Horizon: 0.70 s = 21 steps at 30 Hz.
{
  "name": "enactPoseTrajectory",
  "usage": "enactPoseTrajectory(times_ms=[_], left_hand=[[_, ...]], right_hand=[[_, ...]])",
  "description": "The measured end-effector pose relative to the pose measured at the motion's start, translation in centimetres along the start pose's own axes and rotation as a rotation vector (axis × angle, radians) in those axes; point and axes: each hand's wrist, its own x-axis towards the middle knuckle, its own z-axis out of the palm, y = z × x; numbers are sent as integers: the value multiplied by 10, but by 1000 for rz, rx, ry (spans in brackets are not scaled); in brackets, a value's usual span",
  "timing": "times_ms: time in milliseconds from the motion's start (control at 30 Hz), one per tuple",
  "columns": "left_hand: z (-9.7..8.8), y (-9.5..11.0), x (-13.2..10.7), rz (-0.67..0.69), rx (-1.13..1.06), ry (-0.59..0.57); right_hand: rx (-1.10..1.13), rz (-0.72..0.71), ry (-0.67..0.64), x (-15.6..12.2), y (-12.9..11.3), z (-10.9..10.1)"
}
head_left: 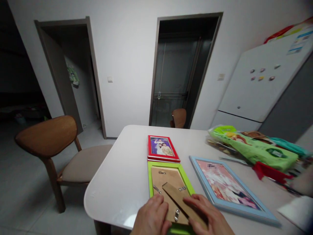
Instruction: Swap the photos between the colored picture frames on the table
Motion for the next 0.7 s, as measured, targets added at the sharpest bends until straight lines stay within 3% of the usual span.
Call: enactPoseTrajectory(times_ms=[167, 300, 433, 567, 700], left_hand=[[30, 2, 10, -82, -47, -10], [26, -2, 5, -42, -57, -39], [15, -4, 1, 30, -50, -47], [20, -6, -2, 32, -72, -43], [27, -7, -3, 32, -78, -17]], right_hand=[[-104, -48, 62, 1, 27, 10], [-138, -102, 73, 1, 35, 17], [-149, -94, 67, 12, 33, 11], [-285, -55, 124, 34, 32, 4], [-342, -54, 95, 46, 31, 4]])
